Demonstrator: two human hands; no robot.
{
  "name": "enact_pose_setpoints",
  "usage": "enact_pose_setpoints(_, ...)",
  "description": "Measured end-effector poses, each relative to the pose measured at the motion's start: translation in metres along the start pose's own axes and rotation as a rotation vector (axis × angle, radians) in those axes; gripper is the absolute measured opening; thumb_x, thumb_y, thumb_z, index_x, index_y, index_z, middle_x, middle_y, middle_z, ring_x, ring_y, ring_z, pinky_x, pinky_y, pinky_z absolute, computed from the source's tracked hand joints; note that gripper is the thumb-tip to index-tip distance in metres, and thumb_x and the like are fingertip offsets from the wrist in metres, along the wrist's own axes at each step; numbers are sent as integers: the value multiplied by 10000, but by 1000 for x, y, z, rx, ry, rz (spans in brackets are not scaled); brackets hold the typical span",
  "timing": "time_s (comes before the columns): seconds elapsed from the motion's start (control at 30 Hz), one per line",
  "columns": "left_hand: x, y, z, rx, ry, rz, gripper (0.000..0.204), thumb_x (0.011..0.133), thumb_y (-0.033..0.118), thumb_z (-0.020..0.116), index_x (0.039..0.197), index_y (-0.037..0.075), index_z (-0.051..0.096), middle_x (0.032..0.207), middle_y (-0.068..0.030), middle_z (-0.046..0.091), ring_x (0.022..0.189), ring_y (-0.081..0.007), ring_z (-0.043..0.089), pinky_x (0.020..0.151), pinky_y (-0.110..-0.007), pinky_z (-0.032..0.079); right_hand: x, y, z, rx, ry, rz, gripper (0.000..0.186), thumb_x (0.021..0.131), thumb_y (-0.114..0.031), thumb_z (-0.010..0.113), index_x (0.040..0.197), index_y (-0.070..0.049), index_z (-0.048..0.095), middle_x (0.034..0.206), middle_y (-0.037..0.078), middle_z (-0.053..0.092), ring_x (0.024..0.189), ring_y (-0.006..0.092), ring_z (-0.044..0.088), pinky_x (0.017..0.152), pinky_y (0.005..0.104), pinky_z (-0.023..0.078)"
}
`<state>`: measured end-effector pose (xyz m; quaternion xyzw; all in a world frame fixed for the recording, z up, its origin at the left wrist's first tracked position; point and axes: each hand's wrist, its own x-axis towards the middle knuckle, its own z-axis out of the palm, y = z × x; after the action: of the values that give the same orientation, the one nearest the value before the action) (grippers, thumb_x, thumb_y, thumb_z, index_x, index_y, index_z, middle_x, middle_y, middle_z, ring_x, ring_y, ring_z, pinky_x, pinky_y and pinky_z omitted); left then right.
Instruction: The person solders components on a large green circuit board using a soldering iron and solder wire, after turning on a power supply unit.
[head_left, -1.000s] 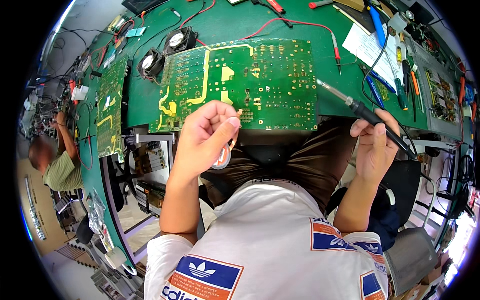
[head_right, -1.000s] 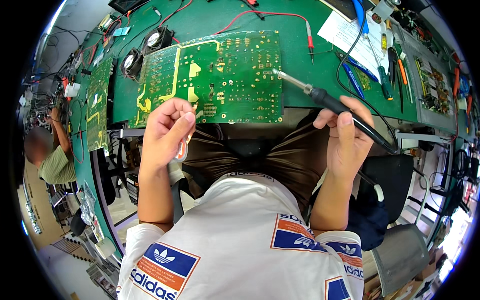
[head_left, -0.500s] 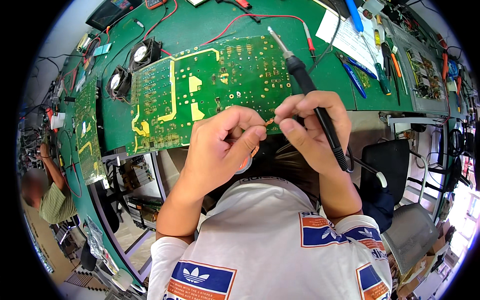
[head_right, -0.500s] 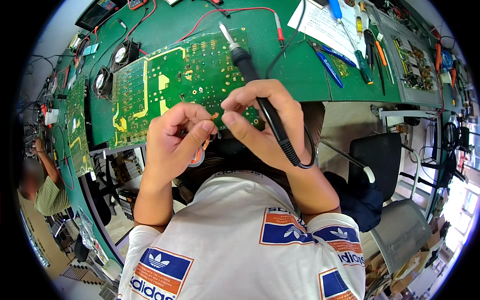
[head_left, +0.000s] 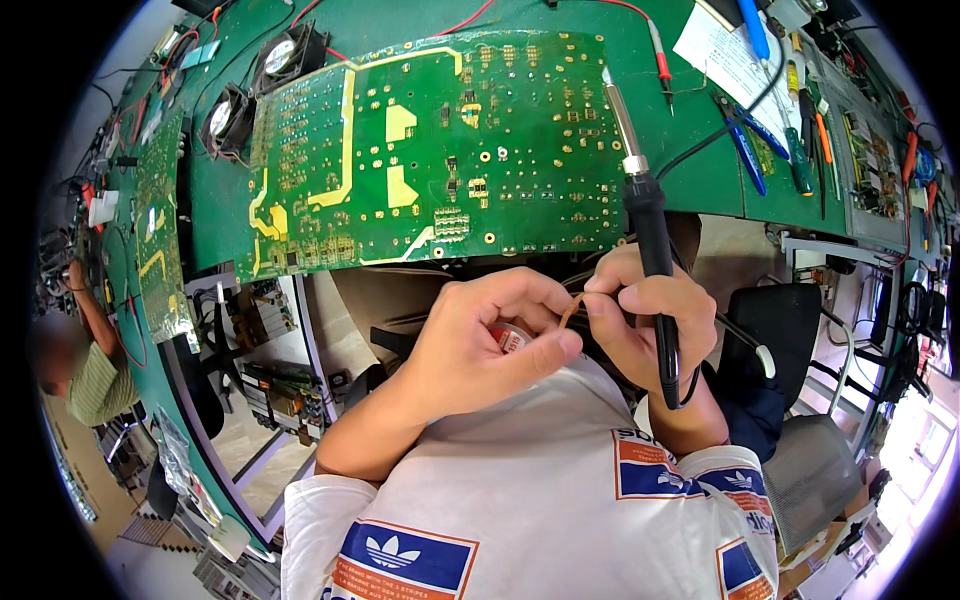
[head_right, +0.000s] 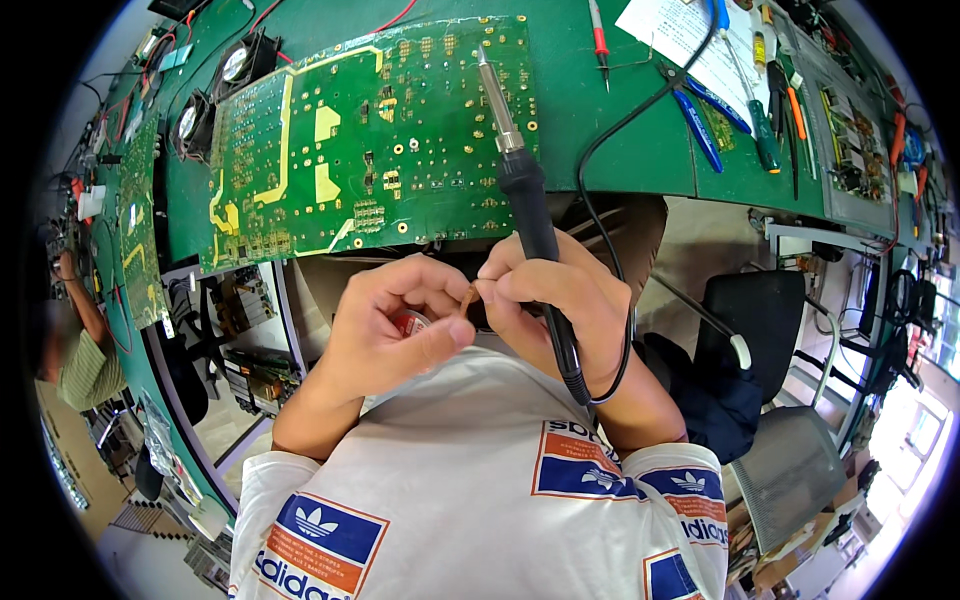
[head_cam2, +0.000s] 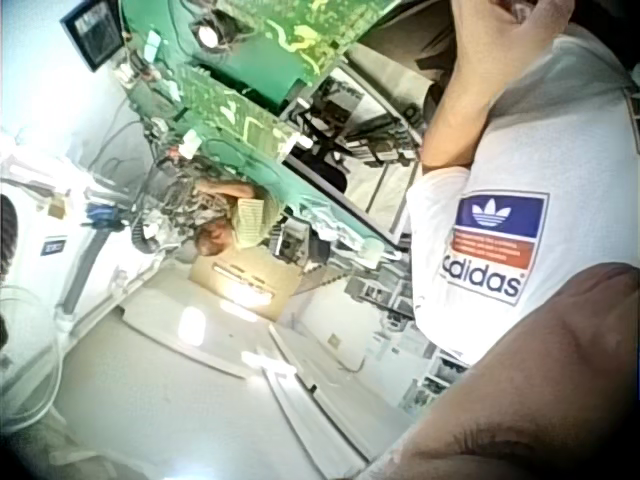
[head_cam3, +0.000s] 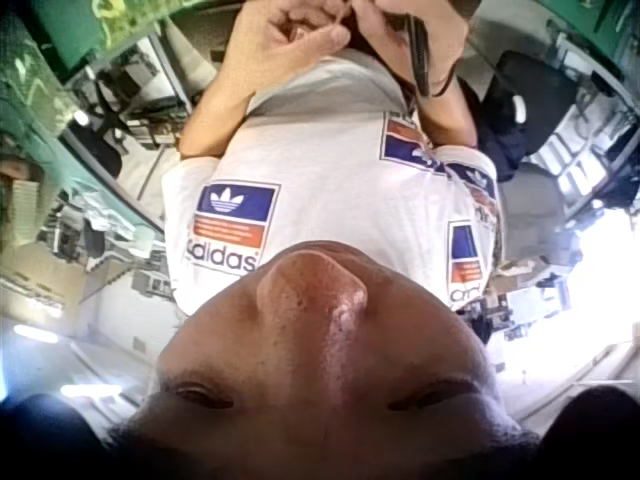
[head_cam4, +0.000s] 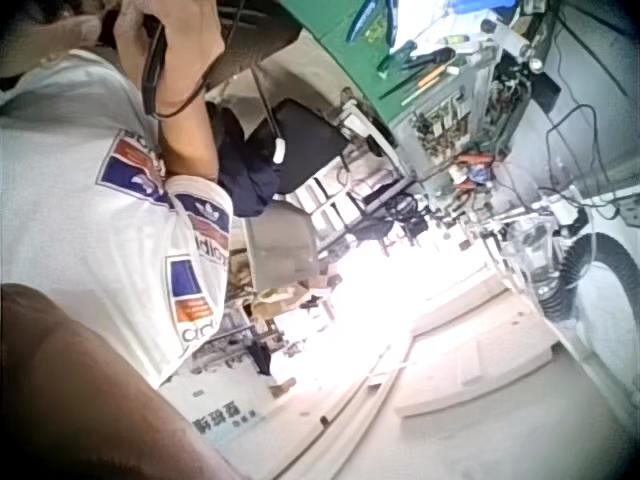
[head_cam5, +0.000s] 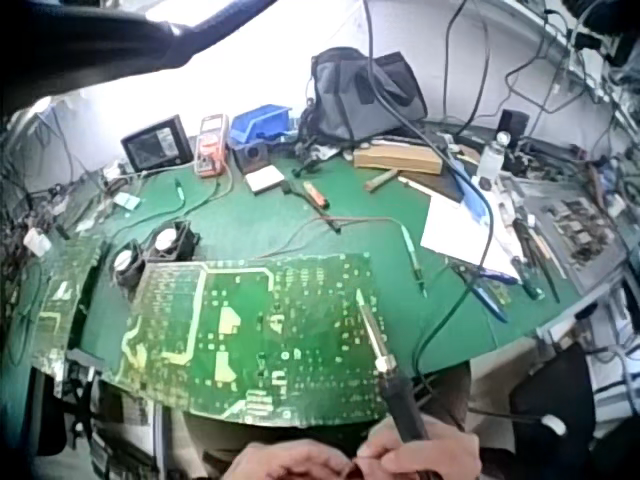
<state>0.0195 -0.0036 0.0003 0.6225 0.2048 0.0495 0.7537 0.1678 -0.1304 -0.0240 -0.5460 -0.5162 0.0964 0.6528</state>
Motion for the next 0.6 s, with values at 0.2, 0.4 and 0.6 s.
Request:
enact_pose_setpoints(0.2, -7, -22, -7, -311, -64, -113, 373, 769, 70, 794, 1066, 27, 572, 840, -25, 641, 744, -33, 561, 654, -191, 454, -9, 10, 1, -33, 45, -72, 391, 737, 149, 691, 1022, -45, 507, 839, 167, 642, 707, 218, 653, 600, 300, 538)
enact_pose_setpoints(0.4, -14, -22, -8, -782, -73, -244, 500, 776, -43, 604, 1238, 11, 421, 897, -91, 542, 717, -218, 636, 400, -275, 469, -6, 10, 4, -12, 84, -81, 377, 747, 149, 681, 1024, -42, 512, 823, 169, 646, 707, 212, 651, 601, 304, 533)
enact_pose_setpoints(0.6, -21, -27, -11, -550, 33, -111, 431, 856, 14, 643, 1233, 18, 433, 913, -125, 595, 544, -161, 592, 398, -237, 424, -6, 12, 3, 41, 125, -107, 380, 752, 141, 681, 1037, -46, 512, 823, 153, 650, 703, 209, 643, 608, 308, 528)
